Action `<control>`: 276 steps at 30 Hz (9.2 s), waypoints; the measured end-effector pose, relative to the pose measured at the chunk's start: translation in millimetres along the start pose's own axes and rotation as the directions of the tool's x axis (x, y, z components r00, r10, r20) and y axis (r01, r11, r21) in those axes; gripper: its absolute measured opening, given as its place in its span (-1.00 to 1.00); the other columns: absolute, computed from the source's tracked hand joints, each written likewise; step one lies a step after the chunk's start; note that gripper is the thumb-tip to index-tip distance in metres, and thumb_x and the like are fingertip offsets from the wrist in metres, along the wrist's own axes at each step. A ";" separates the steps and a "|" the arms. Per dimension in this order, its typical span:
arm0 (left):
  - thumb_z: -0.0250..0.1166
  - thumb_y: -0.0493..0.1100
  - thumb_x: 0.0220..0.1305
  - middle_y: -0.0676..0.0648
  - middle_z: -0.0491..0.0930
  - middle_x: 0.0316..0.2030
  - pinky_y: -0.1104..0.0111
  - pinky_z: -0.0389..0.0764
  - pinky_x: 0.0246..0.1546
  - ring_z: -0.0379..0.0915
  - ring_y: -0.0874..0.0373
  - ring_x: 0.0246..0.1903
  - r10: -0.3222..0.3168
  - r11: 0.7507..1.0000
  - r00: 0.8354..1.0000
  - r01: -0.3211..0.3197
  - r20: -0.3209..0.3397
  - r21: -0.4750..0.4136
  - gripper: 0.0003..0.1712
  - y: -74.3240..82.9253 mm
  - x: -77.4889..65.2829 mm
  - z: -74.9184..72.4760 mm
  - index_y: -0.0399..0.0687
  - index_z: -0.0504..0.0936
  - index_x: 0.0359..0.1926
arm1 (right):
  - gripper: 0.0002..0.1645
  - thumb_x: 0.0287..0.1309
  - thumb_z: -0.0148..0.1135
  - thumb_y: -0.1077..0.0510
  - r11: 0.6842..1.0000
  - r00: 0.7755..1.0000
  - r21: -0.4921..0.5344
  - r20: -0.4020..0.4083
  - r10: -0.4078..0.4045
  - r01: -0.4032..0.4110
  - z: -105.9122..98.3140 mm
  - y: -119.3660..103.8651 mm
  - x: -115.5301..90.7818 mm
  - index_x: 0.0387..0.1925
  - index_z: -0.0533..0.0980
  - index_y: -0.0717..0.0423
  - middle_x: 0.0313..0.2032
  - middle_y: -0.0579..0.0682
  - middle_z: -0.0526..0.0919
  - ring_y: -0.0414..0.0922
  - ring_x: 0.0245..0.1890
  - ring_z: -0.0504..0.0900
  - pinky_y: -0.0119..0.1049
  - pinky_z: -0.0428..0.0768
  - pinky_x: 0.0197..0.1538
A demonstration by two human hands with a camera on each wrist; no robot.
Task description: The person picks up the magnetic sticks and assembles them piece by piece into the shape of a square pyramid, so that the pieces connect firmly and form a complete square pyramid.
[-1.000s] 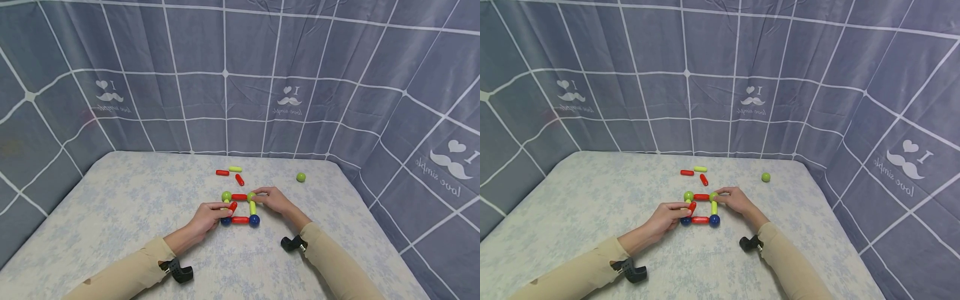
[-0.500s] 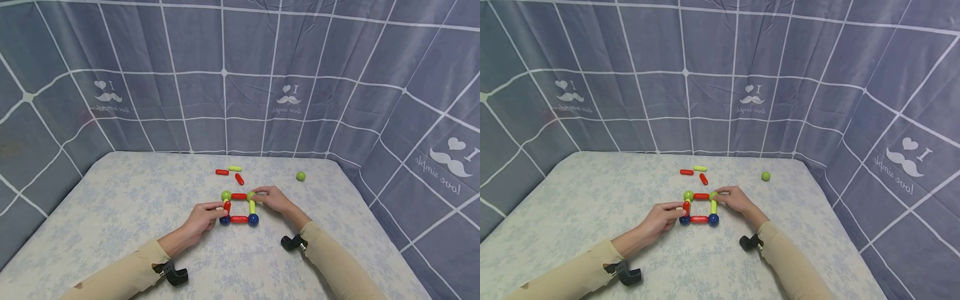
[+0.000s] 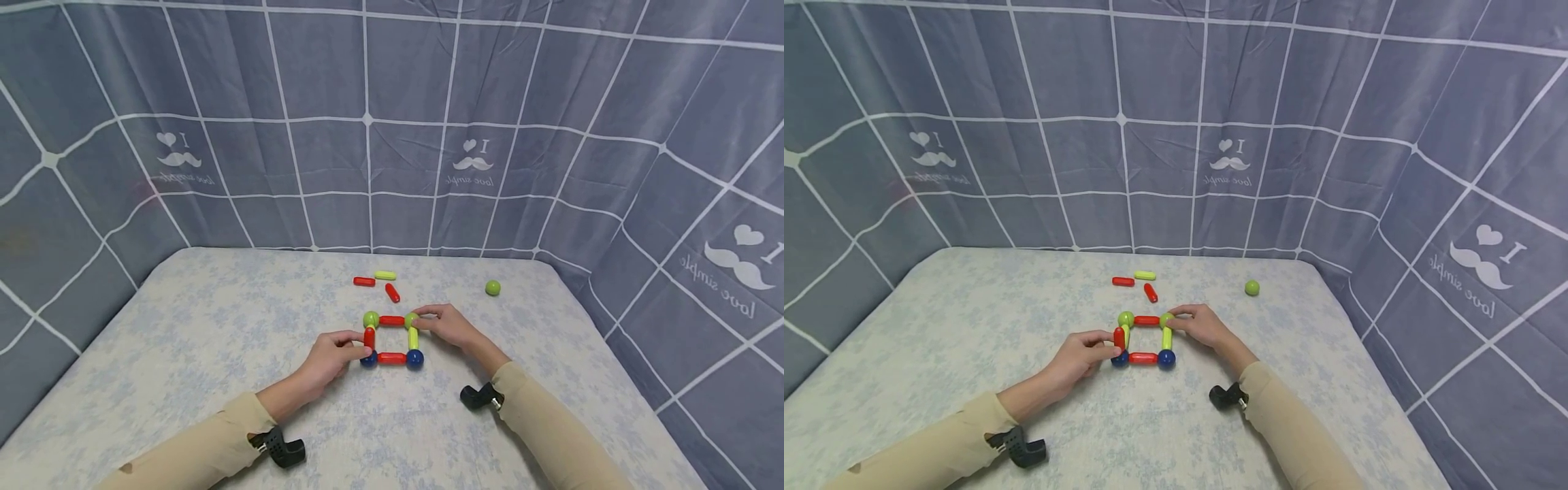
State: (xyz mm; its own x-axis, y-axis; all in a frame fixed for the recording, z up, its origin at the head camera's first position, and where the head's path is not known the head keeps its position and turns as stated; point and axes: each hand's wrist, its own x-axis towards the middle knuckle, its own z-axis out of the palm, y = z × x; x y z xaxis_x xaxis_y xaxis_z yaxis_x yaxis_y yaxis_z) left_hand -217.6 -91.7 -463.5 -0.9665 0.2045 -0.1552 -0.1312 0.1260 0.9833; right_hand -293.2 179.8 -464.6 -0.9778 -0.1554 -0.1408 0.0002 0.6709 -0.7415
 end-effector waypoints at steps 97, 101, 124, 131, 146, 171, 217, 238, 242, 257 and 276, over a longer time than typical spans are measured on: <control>0.31 -0.21 0.29 0.01 0.35 -0.61 0.40 0.22 -0.67 0.11 0.20 -0.76 0.073 0.984 0.995 -0.061 -0.066 0.166 -0.66 15.7 112.5 -10.2 -0.12 0.71 0.08 | -0.58 0.19 0.38 -0.18 0.992 0.996 0.106 0.051 -0.067 0.062 -12.5 15.8 0.7 0.07 0.68 -0.23 -0.75 -0.20 0.17 -0.20 -0.75 0.13 -0.34 0.20 -0.59; 0.33 -0.21 0.28 -0.02 0.42 -0.48 0.37 0.29 -0.52 0.19 0.18 -0.67 0.111 0.971 0.992 -0.095 -0.058 0.220 -0.65 19.1 121.0 -9.5 -0.12 0.71 0.08 | -0.58 0.20 0.38 -0.18 0.993 0.997 0.111 0.056 -0.044 0.038 -11.6 15.7 1.2 0.07 0.67 -0.24 -0.77 -0.19 0.17 -0.19 -0.76 0.12 -0.34 0.19 -0.61; 0.21 -0.34 0.29 -0.02 0.36 -0.52 0.42 0.22 -0.56 0.20 0.14 -0.60 0.150 0.844 0.973 -0.219 0.177 0.490 -0.56 23.0 167.4 2.7 -0.02 0.70 0.15 | -0.62 0.20 0.37 -0.20 0.998 0.999 0.044 -0.005 -0.050 0.050 -9.0 14.7 0.3 0.02 0.70 -0.25 -0.01 -0.14 0.65 -0.17 -0.20 0.45 -0.24 0.38 -0.13; 0.26 -0.37 0.23 -0.05 0.51 -0.46 0.42 0.28 -0.58 0.26 0.14 -0.59 0.163 0.817 0.980 -0.198 0.113 0.542 -0.69 23.2 166.4 1.2 -0.05 0.79 -0.07 | -0.65 0.20 0.38 -0.18 0.997 0.999 0.057 -0.012 -0.049 0.050 -6.8 12.8 2.2 0.00 0.71 -0.26 0.02 -0.06 0.64 -0.13 -0.22 0.41 -0.25 0.37 -0.17; 0.40 -0.24 0.18 -0.08 0.73 -0.27 0.41 0.39 -0.44 0.40 0.15 -0.47 0.124 0.741 0.979 -0.199 0.161 0.641 -0.85 39.5 148.9 -14.2 -0.17 0.82 -0.24 | -0.62 0.20 0.37 -0.17 0.997 0.998 0.058 -0.007 -0.059 0.059 -8.3 14.7 2.5 0.02 0.70 -0.22 -0.43 -0.15 0.42 -0.16 -0.54 0.20 -0.30 0.25 -0.40; 0.38 -0.14 0.20 0.00 0.75 -0.32 0.40 0.31 -0.45 0.34 0.16 -0.48 0.138 0.761 0.979 -0.201 0.148 0.617 -0.77 26.1 150.4 -9.4 -0.09 0.83 -0.16 | -0.62 0.18 0.38 -0.22 0.998 0.999 0.057 0.001 -0.034 0.033 -7.8 14.2 0.7 0.01 0.70 -0.27 0.19 -0.06 0.57 -0.11 -0.21 0.39 -0.20 0.35 -0.13; 0.42 -0.05 0.24 -0.20 0.60 0.20 0.13 0.42 0.23 0.37 -0.04 0.30 0.067 0.993 0.990 -0.053 -0.124 0.109 -0.57 22.1 99.4 -23.8 -0.17 0.74 0.06 | -0.65 0.17 0.41 -0.15 0.995 0.999 0.085 0.008 -0.047 0.046 -8.0 15.8 1.1 -0.01 0.71 -0.25 -0.48 -0.17 0.40 -0.18 -0.59 0.18 -0.31 0.22 -0.44; 0.37 -0.17 0.31 0.13 0.20 -0.67 0.44 0.11 -0.66 0.02 0.25 -0.70 -0.038 0.980 0.999 0.030 -0.037 -0.196 -0.56 14.5 48.5 -9.8 -0.21 0.65 0.17 | -0.65 0.19 0.38 -0.20 0.998 0.999 0.040 -0.005 -0.045 0.045 -9.6 15.2 2.2 -0.01 0.71 -0.28 0.28 -0.06 0.54 -0.08 0.09 0.45 -0.16 0.38 0.03; 0.38 -0.18 0.29 0.13 0.18 -0.70 0.45 0.09 -0.66 0.01 0.24 -0.70 -0.034 0.978 0.999 0.027 -0.031 -0.209 -0.58 14.2 41.7 -2.2 -0.21 0.67 0.15 | -0.66 0.19 0.39 -0.20 0.998 0.999 0.046 -0.013 -0.036 0.037 -9.2 14.0 1.4 -0.02 0.71 -0.28 0.29 -0.05 0.54 -0.05 0.05 0.43 -0.14 0.37 0.00; 0.44 -0.07 0.25 0.13 0.24 -0.73 0.44 0.10 -0.68 0.00 0.24 -0.75 -0.038 0.987 0.999 0.035 -0.018 -0.159 -0.58 9.6 26.6 19.4 -0.14 0.72 0.10 | -0.64 0.18 0.39 -0.18 0.998 0.999 0.053 -0.010 -0.032 0.032 -8.3 12.3 3.0 -0.01 0.71 -0.25 0.27 -0.03 0.54 -0.03 -0.04 0.40 -0.12 0.33 -0.04; 0.44 -0.12 0.25 0.07 0.65 -0.52 0.45 0.09 -0.67 -0.02 0.24 -0.73 -0.042 0.985 0.999 0.037 -0.026 -0.169 -0.64 2.6 17.0 27.2 -0.14 0.75 0.05 | -0.62 0.17 0.39 -0.20 0.998 0.999 0.049 -0.008 -0.038 0.038 -7.5 12.4 1.8 0.00 0.71 -0.23 0.15 -0.04 0.60 -0.13 -0.23 0.39 -0.24 0.33 -0.18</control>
State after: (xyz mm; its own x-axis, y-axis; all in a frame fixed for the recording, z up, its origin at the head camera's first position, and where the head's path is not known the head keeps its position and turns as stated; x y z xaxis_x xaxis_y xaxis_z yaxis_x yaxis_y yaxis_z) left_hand -228.3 -61.4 -466.2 -0.9655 0.1742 -0.1935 -0.2020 -0.0325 0.9788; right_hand -296.5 193.2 -469.1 -0.9786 -0.1753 -0.1077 -0.0268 0.6279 -0.7778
